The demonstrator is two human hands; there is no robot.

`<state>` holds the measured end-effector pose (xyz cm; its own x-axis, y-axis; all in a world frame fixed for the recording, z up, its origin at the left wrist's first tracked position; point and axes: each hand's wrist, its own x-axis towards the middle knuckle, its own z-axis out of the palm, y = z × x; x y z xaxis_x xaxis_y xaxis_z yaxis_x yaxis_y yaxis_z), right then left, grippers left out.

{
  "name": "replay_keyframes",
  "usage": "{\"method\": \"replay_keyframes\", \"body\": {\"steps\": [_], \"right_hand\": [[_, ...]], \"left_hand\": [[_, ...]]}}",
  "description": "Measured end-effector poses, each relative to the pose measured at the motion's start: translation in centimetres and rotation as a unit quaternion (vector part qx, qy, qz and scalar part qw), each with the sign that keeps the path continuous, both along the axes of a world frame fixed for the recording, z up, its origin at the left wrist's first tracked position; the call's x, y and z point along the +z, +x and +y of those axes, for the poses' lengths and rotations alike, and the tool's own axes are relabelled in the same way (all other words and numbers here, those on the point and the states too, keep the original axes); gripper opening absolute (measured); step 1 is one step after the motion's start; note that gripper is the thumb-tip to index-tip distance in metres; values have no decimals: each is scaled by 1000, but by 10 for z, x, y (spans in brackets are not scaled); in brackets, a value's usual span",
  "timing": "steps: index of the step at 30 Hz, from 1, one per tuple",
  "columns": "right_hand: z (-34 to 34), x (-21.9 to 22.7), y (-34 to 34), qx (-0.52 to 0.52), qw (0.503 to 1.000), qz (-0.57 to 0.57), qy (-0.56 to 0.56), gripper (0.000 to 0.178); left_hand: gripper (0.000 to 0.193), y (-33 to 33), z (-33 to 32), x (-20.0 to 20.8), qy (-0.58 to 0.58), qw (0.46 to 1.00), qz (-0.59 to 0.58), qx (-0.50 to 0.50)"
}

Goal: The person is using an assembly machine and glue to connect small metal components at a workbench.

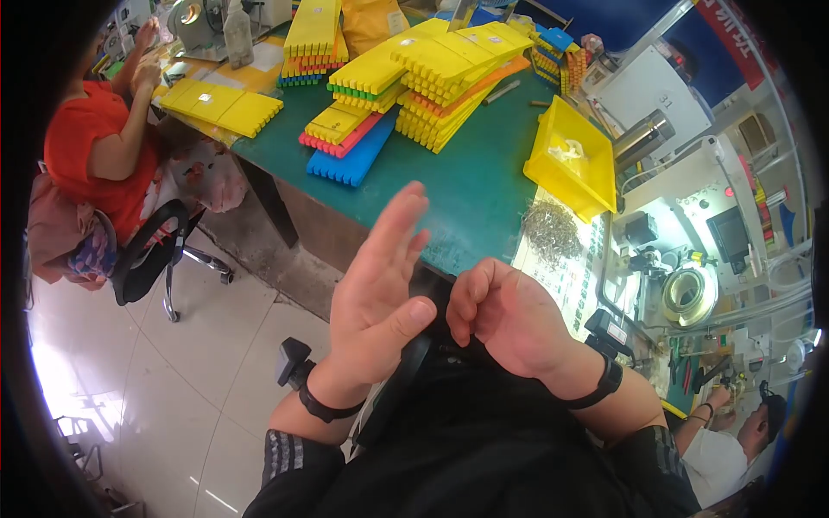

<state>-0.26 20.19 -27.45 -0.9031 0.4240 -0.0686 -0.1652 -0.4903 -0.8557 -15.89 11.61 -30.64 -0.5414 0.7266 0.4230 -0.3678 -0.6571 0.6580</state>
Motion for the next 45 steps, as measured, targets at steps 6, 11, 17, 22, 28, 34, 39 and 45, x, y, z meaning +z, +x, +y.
{"method": "replay_keyframes", "body": {"steps": [6,11,17,22,28,34,39,45], "right_hand": [[-7,-2,-4,32,999,9,-28,43],[-12,-10,0,168,973,-149,55,41],[-25,-3,7,45,983,-168,54,70],[-13,9,18,52,991,87,-92,96],[-5,12,26,41,977,148,-147,99],[-8,10,48,-17,986,130,-107,77],[-10,23,90,-58,994,71,-54,27],[-21,32,188,-123,989,55,61,41]], "left_hand": [[59,-4,1,-8,-5,986,162,-22],[20,4,-7,-22,16,976,-86,-201],[36,9,-7,-28,36,832,519,193],[48,-41,4,-41,-179,909,315,207],[48,-26,-5,-37,-152,900,374,164],[36,-10,0,-33,-141,921,330,150],[26,8,6,-30,-90,921,376,54],[20,54,14,-12,-24,916,397,-53]]}}
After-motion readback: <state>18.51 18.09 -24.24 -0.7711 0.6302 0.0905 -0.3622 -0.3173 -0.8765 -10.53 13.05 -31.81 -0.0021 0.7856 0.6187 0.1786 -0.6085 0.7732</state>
